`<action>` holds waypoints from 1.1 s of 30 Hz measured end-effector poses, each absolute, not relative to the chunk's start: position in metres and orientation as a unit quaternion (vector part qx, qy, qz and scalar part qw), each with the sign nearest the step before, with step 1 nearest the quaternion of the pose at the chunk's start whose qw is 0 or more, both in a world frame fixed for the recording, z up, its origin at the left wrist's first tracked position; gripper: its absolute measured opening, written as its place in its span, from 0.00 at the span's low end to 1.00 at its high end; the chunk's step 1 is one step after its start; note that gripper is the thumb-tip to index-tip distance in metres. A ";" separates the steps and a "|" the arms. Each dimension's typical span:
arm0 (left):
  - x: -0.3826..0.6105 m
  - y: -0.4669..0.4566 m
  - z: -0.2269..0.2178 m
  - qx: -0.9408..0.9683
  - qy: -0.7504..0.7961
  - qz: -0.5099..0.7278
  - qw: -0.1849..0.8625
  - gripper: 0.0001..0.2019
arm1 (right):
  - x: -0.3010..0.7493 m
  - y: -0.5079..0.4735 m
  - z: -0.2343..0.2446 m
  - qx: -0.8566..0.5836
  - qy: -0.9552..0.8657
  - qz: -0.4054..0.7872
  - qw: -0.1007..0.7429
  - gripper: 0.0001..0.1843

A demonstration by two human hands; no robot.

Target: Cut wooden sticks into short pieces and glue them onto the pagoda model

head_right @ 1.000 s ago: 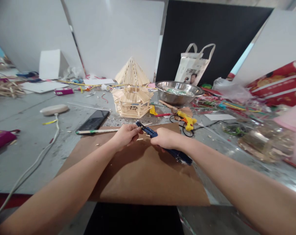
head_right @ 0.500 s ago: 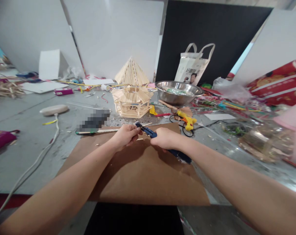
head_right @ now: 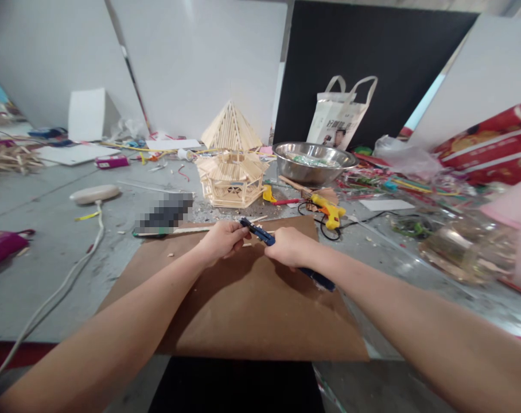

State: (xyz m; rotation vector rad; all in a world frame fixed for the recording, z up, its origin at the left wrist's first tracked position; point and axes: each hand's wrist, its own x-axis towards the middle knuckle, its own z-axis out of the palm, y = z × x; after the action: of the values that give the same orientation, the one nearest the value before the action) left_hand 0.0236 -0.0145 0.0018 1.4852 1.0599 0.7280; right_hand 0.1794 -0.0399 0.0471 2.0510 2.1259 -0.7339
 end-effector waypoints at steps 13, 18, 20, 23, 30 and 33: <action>0.026 -0.009 -0.012 0.703 0.502 0.267 0.428 0.12 | 0.182 -0.034 0.027 0.672 0.678 -0.293 0.052 0.11; 0.027 -0.008 -0.015 0.679 0.504 0.267 0.462 0.11 | 0.180 -0.034 0.028 0.679 0.668 -0.300 0.050 0.10; 0.027 -0.008 -0.016 0.674 0.503 0.269 0.469 0.11 | 0.179 -0.034 0.028 0.678 0.669 -0.299 0.052 0.11; 0.026 -0.008 -0.017 0.673 0.498 0.273 0.474 0.11 | 0.181 -0.035 0.029 0.673 0.673 -0.303 0.053 0.11; 0.028 -0.011 -0.012 0.668 0.478 0.298 0.487 0.11 | 0.188 -0.031 0.043 0.610 0.705 -0.355 0.071 0.06; 0.029 -0.013 -0.008 0.644 0.471 0.321 0.511 0.10 | 0.189 -0.027 0.048 0.607 0.758 -0.228 0.074 0.09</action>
State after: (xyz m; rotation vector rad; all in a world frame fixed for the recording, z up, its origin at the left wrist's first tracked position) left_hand 0.0292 -0.0127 -0.0083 1.5493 1.1325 0.7737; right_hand 0.1889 -0.0275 0.0479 1.8228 2.2745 -0.6836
